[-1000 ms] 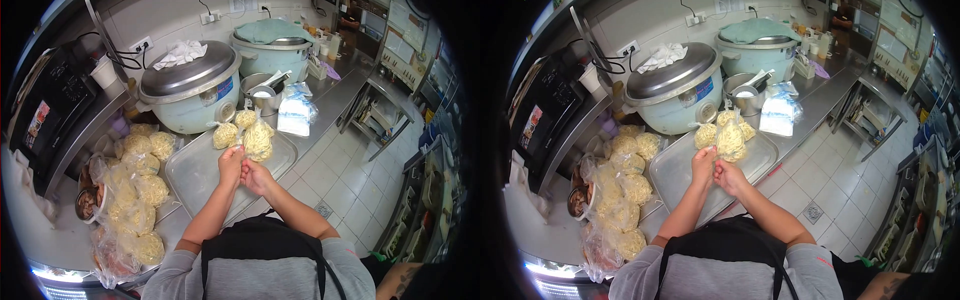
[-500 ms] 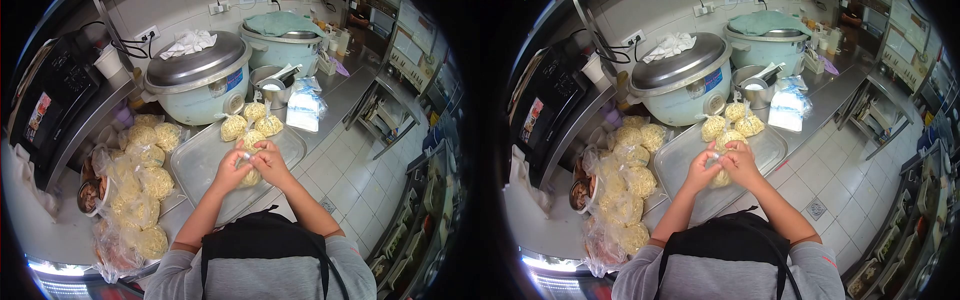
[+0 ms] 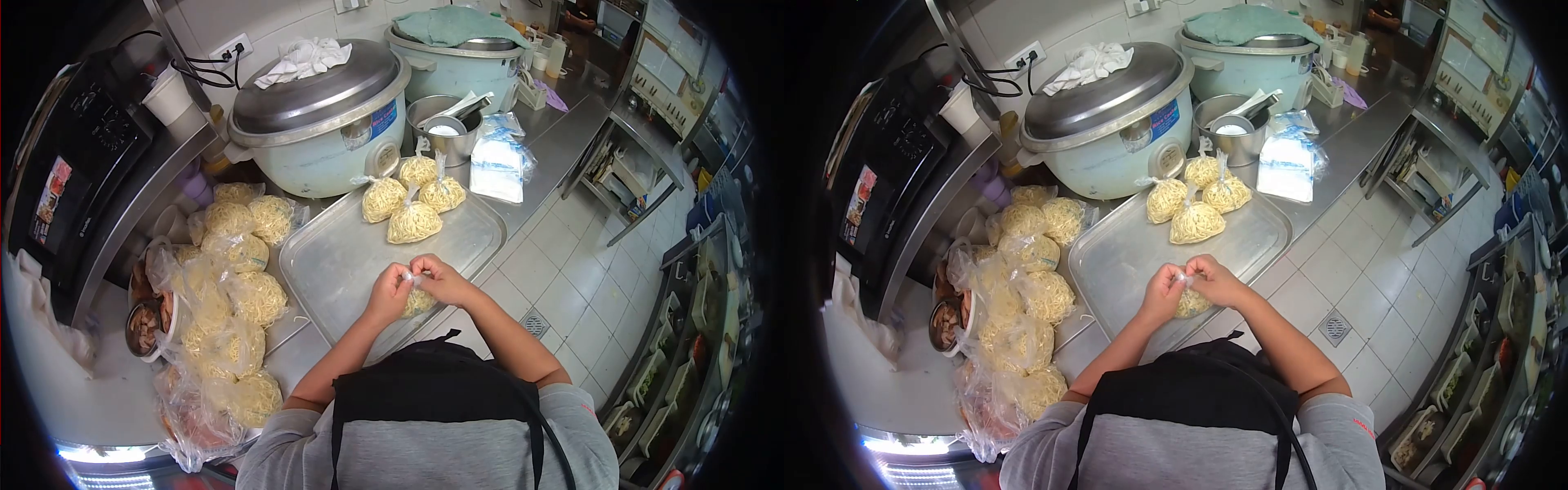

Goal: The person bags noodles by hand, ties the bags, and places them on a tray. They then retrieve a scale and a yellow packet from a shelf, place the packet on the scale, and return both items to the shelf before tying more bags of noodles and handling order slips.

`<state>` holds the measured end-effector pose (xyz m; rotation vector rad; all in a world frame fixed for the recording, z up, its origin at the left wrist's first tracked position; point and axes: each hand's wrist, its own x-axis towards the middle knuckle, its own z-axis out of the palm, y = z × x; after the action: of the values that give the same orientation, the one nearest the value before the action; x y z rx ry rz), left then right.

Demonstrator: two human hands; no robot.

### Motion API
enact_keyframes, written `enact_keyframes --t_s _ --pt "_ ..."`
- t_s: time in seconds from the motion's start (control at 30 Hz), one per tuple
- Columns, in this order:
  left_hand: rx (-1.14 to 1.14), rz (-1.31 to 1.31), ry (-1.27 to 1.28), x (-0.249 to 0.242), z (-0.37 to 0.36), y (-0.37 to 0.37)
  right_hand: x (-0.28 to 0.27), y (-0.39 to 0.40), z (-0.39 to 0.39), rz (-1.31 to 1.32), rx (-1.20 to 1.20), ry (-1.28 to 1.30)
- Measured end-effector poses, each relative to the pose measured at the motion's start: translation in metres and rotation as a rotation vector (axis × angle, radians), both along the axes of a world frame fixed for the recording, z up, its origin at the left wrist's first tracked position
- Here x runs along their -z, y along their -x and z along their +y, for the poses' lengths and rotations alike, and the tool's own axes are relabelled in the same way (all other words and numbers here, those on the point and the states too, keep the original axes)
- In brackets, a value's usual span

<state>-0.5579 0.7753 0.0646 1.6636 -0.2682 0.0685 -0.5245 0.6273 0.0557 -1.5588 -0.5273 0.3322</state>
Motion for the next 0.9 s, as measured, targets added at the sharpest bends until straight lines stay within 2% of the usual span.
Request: enact_keyframes --t_s 0.07,0.13,0.23,0.33,0.43,0.53,0.57,0.67,0.77,0.87,0.9 --pt "-0.109 -0.263 -0.22 0.006 -0.001 -0.001 0.02 0.0 0.002 -0.03 0.005 0.092" --pt "-0.253 -0.591 -0.439 0.006 -0.001 -0.007 0.021 0.003 0.006 0.011 0.06 0.07" --pt "-0.21 -0.201 -0.344 0.007 0.001 -0.004 0.017 0.009 0.011 -0.046 0.119 0.138" --pt "-0.241 -0.002 -0.211 0.012 0.003 -0.011 -0.002 0.017 0.016 -0.197 0.173 0.266" --pt "-0.217 0.027 -0.093 0.03 0.009 -0.02 -0.009 0.012 0.013 -0.346 0.176 0.291" --pt "0.081 0.227 0.21 0.031 0.02 -0.026 -0.029 0.01 0.014 -0.461 0.18 0.397" --pt "0.112 0.275 0.244 0.028 0.023 -0.026 -0.037 0.01 0.014 -0.496 0.191 0.457" --pt "0.216 0.387 0.318 0.019 0.029 -0.025 -0.037 0.006 0.011 -0.672 0.112 0.408" --pt "0.271 0.417 0.358 0.014 0.028 -0.023 -0.03 0.005 0.013 -0.608 0.089 0.457" --pt "0.268 0.393 0.345 0.01 0.026 -0.02 -0.017 0.007 0.016 -0.453 0.17 0.401" --pt "0.278 0.377 0.3 0.013 0.029 -0.02 -0.016 0.007 0.018 -0.299 0.184 0.379"
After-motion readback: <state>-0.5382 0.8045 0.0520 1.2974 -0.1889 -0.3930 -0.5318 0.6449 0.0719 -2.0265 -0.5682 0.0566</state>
